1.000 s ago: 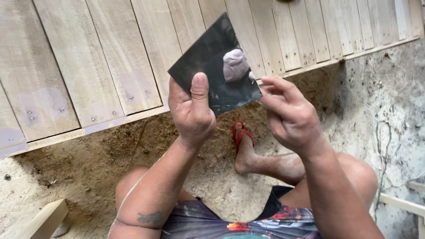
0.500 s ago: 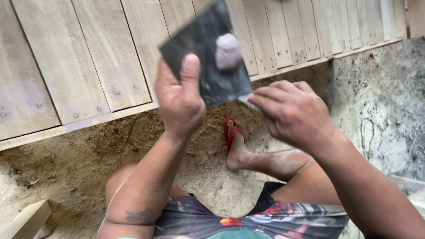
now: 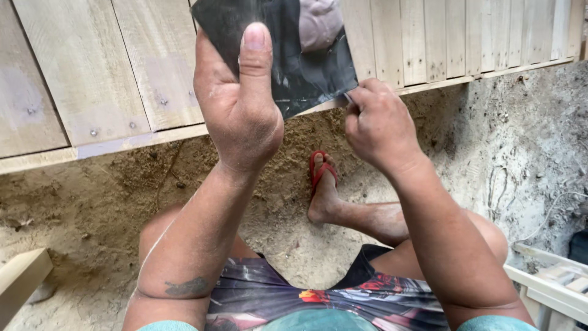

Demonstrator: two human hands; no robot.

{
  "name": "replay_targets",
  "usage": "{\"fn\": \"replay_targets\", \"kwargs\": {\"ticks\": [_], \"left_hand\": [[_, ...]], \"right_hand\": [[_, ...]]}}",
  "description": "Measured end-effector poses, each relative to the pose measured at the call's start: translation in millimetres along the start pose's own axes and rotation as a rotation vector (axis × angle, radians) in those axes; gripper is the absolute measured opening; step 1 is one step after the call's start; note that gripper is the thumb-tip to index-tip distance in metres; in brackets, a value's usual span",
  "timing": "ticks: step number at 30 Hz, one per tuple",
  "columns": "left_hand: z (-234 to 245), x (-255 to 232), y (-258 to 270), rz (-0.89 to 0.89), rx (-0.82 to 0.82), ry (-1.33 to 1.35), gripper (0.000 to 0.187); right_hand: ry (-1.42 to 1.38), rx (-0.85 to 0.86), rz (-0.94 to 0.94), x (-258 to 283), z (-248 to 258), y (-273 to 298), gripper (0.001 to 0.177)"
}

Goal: The person scoops a pink putty-like substance from a metal plate onto a small scraper and applies it into gaps between wooden planks. They smooth the filler along the seams and edges of the wooden furniture piece.

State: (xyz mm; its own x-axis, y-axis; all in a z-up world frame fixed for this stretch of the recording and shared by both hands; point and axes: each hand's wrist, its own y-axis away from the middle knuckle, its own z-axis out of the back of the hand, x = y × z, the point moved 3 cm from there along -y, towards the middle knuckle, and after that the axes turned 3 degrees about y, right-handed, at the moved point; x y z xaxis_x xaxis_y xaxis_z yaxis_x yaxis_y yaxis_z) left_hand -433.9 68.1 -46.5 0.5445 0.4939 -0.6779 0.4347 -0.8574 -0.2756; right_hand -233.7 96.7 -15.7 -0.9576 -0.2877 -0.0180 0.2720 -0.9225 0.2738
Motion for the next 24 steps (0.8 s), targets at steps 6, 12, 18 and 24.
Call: {"fn": "replay_targets", "kwargs": {"ticks": [6, 12, 18, 24], "left_hand": [[6.8, -4.0, -4.4, -0.022, -0.021, -0.049, 0.023], [14.1, -5.4, -13.5, -0.038, -0.005, 0.049, 0.022], [14.6, -2.2, -13.4, -0.047, 0.002, 0.049, 0.02], [19.7, -2.2, -10.6, -0.061, -0.03, -0.127, 0.025]], "right_hand": [[0.039, -0.153, 0.176, 27.5, -2.1, 19.2, 0.047], [-0.064, -0.111, 0.124, 2.7, 16.3, 19.6, 0.04], [-0.053, 0.137, -0.14, 9.8, 5.3, -5.8, 0.034], [-0.23, 0.183, -0.093, 22.1, 21.4, 5.9, 0.026]]}}
